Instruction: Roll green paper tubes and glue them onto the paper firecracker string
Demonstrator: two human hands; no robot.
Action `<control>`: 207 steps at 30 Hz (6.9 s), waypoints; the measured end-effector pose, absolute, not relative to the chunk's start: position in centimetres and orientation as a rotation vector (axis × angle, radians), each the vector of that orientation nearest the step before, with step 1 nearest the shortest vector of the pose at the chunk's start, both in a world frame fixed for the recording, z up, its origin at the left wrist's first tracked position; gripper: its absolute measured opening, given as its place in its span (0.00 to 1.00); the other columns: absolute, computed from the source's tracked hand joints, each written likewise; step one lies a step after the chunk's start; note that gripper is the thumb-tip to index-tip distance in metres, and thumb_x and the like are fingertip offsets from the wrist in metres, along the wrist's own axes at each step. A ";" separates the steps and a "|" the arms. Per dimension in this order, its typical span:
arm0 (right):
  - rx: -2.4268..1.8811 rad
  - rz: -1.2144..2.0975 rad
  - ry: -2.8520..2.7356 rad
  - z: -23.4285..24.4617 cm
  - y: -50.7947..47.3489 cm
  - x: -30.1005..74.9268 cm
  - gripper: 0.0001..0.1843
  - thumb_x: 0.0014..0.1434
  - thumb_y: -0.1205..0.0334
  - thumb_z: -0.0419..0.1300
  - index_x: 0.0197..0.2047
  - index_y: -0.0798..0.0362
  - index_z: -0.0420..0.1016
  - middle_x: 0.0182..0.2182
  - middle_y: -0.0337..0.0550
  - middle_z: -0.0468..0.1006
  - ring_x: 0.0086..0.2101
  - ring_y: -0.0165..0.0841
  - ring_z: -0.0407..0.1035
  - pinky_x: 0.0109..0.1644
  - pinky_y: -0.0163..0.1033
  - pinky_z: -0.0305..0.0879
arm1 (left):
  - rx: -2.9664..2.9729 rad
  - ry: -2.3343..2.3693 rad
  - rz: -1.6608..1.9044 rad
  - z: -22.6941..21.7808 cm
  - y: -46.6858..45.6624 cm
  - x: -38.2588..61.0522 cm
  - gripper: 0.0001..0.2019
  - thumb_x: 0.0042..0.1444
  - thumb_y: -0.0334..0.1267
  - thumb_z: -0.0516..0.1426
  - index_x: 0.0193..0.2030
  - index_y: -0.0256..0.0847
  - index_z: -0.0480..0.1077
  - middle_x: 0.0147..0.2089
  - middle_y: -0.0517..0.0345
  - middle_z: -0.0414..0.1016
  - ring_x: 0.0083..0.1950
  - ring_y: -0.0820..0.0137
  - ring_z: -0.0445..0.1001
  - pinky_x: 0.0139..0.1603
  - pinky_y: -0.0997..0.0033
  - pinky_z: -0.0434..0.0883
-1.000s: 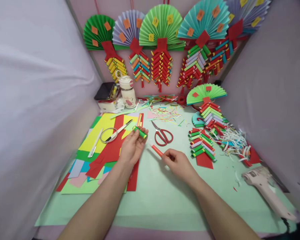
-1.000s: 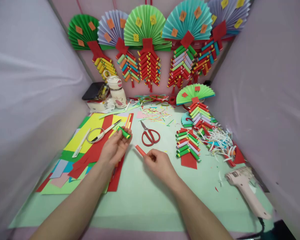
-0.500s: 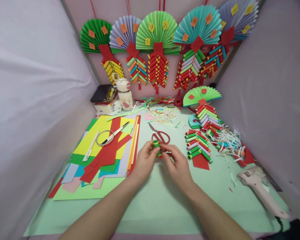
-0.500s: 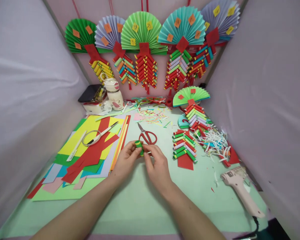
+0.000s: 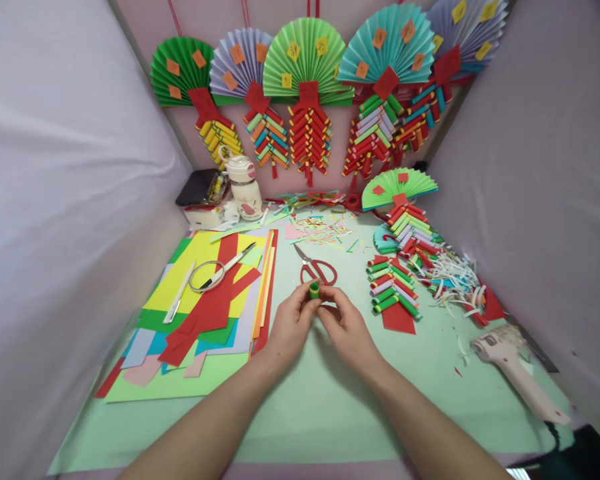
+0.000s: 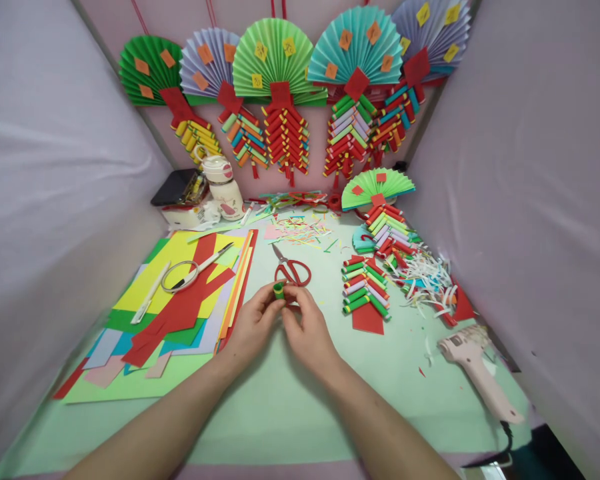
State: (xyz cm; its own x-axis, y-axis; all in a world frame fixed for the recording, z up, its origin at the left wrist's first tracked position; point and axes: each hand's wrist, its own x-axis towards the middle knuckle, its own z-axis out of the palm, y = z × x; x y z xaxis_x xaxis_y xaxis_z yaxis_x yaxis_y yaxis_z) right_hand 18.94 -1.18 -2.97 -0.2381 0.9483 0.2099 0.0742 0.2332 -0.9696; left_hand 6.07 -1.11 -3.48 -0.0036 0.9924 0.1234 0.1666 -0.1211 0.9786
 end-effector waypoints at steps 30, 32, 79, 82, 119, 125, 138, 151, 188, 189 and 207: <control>-0.906 1.339 -1.603 -3.3 -1.0 19.6 0.23 0.59 0.70 0.52 0.57 0.47 0.60 0.54 0.44 0.68 0.51 0.32 0.66 0.57 0.42 0.63 | 1.399 1.207 1.151 -3.3 -1.2 6.0 0.11 0.61 0.35 0.51 0.49 0.41 0.65 0.47 0.53 0.73 0.48 0.67 0.72 0.50 0.68 0.68; -0.920 1.288 -1.658 -3.4 -1.0 19.7 0.24 0.59 0.70 0.52 0.58 0.48 0.59 0.53 0.45 0.69 0.51 0.32 0.66 0.57 0.43 0.63 | 1.389 1.216 1.146 -3.4 -1.2 6.0 0.09 0.60 0.35 0.51 0.47 0.41 0.65 0.45 0.55 0.73 0.46 0.68 0.72 0.49 0.68 0.68; -1.212 0.512 -1.911 -2.8 -1.4 19.7 0.09 0.55 0.65 0.61 0.41 0.48 0.73 0.38 0.44 0.70 0.43 0.40 0.63 0.47 0.48 0.63 | 0.421 0.848 1.246 -1.4 -1.2 6.0 0.06 0.57 0.31 0.57 0.42 0.37 0.66 0.45 0.47 0.78 0.46 0.65 0.77 0.50 0.62 0.73; -1.133 0.582 -2.035 -2.5 -0.9 20.5 0.31 0.51 0.62 0.65 0.58 0.47 0.62 0.53 0.49 0.65 0.54 0.44 0.59 0.56 0.51 0.60 | 0.433 0.884 1.139 -1.4 -0.9 5.2 0.06 0.56 0.31 0.57 0.41 0.35 0.68 0.43 0.46 0.78 0.42 0.65 0.78 0.47 0.63 0.75; -1.038 0.664 -2.175 -2.4 -0.8 20.9 0.51 0.49 0.69 0.60 0.70 0.43 0.37 0.56 0.47 0.65 0.55 0.44 0.57 0.59 0.55 0.56 | 0.642 0.917 0.824 -1.4 -0.9 3.7 0.13 0.46 0.35 0.66 0.40 0.36 0.74 0.37 0.52 0.76 0.35 0.72 0.75 0.40 0.71 0.73; -1.003 0.738 -2.113 -2.3 -0.8 20.9 0.47 0.51 0.67 0.60 0.69 0.44 0.40 0.57 0.48 0.64 0.58 0.43 0.57 0.60 0.55 0.56 | 0.611 0.902 0.818 -1.3 -0.9 3.6 0.12 0.49 0.35 0.64 0.41 0.36 0.74 0.37 0.51 0.77 0.33 0.72 0.75 0.37 0.73 0.73; -1.054 0.862 -1.718 -3.0 -1.7 19.6 0.16 0.61 0.66 0.53 0.51 0.50 0.70 0.42 0.46 0.72 0.42 0.34 0.69 0.46 0.42 0.71 | 1.042 1.128 1.257 -2.4 -1.4 5.6 0.13 0.50 0.33 0.61 0.44 0.39 0.72 0.48 0.50 0.77 0.48 0.64 0.76 0.52 0.64 0.70; -0.967 1.274 -1.563 -3.4 -1.4 19.9 0.18 0.61 0.65 0.55 0.54 0.47 0.66 0.51 0.45 0.71 0.50 0.35 0.67 0.54 0.44 0.67 | 1.147 1.145 1.211 -2.7 -1.4 5.5 0.12 0.51 0.32 0.60 0.44 0.38 0.69 0.47 0.52 0.77 0.49 0.65 0.75 0.52 0.64 0.71; -0.966 0.805 -2.120 -2.3 -1.1 21.2 0.45 0.53 0.67 0.60 0.68 0.43 0.42 0.58 0.47 0.63 0.58 0.40 0.57 0.61 0.50 0.58 | 0.626 0.804 0.839 -1.6 -1.2 4.5 0.14 0.52 0.31 0.61 0.46 0.34 0.71 0.40 0.49 0.76 0.40 0.69 0.77 0.39 0.74 0.72; -0.970 0.813 -2.114 -2.3 -1.1 21.2 0.45 0.53 0.66 0.61 0.68 0.43 0.42 0.58 0.47 0.63 0.58 0.40 0.58 0.60 0.50 0.59 | 0.617 0.791 0.835 -1.7 -1.2 4.4 0.14 0.52 0.31 0.61 0.47 0.35 0.71 0.41 0.48 0.77 0.40 0.69 0.77 0.39 0.74 0.72; -0.949 1.131 -1.755 -3.3 -1.7 19.9 0.47 0.51 0.65 0.63 0.68 0.43 0.43 0.60 0.49 0.61 0.59 0.39 0.58 0.62 0.50 0.58 | 0.532 0.639 0.817 -1.3 -0.9 3.7 0.15 0.52 0.29 0.61 0.48 0.33 0.72 0.40 0.47 0.78 0.40 0.68 0.77 0.38 0.74 0.72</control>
